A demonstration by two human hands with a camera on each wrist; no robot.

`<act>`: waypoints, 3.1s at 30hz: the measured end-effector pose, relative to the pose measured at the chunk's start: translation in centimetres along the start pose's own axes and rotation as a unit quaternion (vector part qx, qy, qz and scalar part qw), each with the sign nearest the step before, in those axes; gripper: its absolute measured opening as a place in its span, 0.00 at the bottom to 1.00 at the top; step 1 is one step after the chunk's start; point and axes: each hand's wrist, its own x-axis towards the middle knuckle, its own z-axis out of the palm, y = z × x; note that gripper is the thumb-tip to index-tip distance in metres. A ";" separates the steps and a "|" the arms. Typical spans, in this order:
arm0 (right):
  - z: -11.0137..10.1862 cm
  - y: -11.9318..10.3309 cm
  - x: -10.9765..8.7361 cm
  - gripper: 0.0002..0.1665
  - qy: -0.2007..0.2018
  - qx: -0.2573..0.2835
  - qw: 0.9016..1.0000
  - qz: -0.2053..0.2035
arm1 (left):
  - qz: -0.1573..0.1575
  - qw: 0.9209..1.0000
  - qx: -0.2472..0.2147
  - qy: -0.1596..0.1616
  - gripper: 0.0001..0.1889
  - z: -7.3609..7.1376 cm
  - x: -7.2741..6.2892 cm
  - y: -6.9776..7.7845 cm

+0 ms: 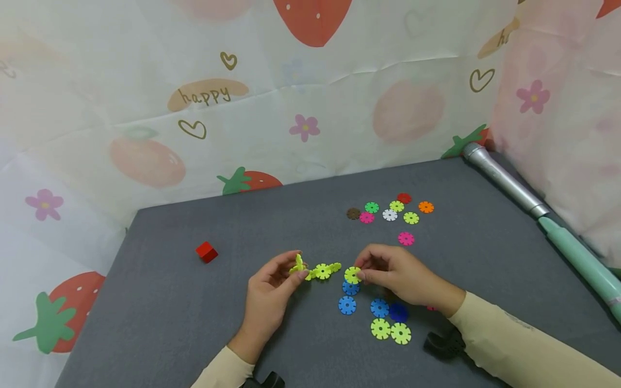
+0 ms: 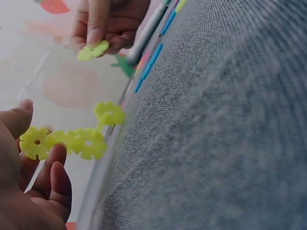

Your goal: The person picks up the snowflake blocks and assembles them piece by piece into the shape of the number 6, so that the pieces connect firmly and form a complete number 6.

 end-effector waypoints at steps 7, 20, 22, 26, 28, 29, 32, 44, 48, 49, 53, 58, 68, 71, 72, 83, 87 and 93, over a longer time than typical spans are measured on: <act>0.8 -1.7 1.5 0.05 0.015 0.008 1.000 -0.015 | 0.007 1.000 0.012 -0.003 0.21 0.2 -0.2 0.3; 2.5 -3.7 4.6 0.11 0.035 0.041 0.993 -0.101 | 0.022 0.999 0.014 -0.017 0.20 0.3 -0.3 0.6; 2.6 -3.8 4.8 0.11 0.031 0.045 0.993 -0.109 | 0.025 0.999 0.010 -0.020 0.20 0.3 -0.3 0.7; 2.7 -3.8 5.1 0.12 0.022 0.049 0.991 -0.124 | 0.028 0.999 0.005 -0.021 0.20 0.4 -0.3 0.8; 2.7 -3.7 5.3 0.11 0.020 0.041 0.990 -0.133 | 0.031 0.999 0.004 -0.021 0.20 0.4 -0.3 0.8; 2.7 -3.6 5.3 0.11 0.019 0.037 0.990 -0.138 | 0.033 0.999 0.004 -0.022 0.20 0.4 -0.3 0.7; 2.9 -3.6 5.5 0.11 0.020 0.024 0.988 -0.152 | 0.044 0.999 0.002 -0.023 0.20 0.4 -0.3 0.7; 3.2 -3.5 5.9 0.12 0.013 0.015 0.987 -0.160 | 0.070 0.997 0.025 -0.034 0.21 0.3 -0.2 0.9; 3.2 -3.4 6.0 0.11 0.003 0.020 0.987 -0.156 | 0.055 0.997 0.043 -0.040 0.20 0.2 -0.2 1.1; 3.2 -3.4 6.1 0.11 0.000 0.021 0.988 -0.154 | 0.047 0.997 0.048 -0.043 0.19 0.2 -0.1 1.1; 3.0 -3.3 6.0 0.11 -0.004 0.022 0.991 -0.134 | 0.010 0.996 0.071 -0.046 0.19 0.2 -0.1 0.9; 2.2 -3.6 5.3 0.14 0.013 0.026 0.995 -0.094 | -0.005 0.995 0.094 -0.026 0.18 0.2 0.0 0.6; -0.6 -3.2 3.2 0.19 0.042 0.038 0.998 -0.021 | -0.026 0.999 0.031 0.013 0.19 -0.1 0.3 0.1; -1.2 -2.8 2.4 0.20 0.035 0.060 0.997 -0.013 | -0.026 0.999 0.015 0.019 0.19 -0.1 0.3 0.1; -1.4 -2.6 2.2 0.20 0.032 0.065 0.997 -0.012 | -0.028 0.999 0.006 0.021 0.19 -0.1 0.3 0.0; -2.5 -0.6 -0.3 0.22 -0.014 0.060 0.997 -0.037 | -0.056 0.992 -0.108 0.032 0.16 -0.1 0.4 -0.4; -2.6 0.3 -1.2 0.22 -0.038 0.060 0.997 -0.037 | -0.070 0.990 -0.113 0.041 0.12 -0.1 0.4 -0.5; -2.4 1.3 -2.3 0.25 -0.084 0.064 0.994 -0.031 | -0.087 0.989 -0.103 0.053 0.12 0.0 0.4 -0.3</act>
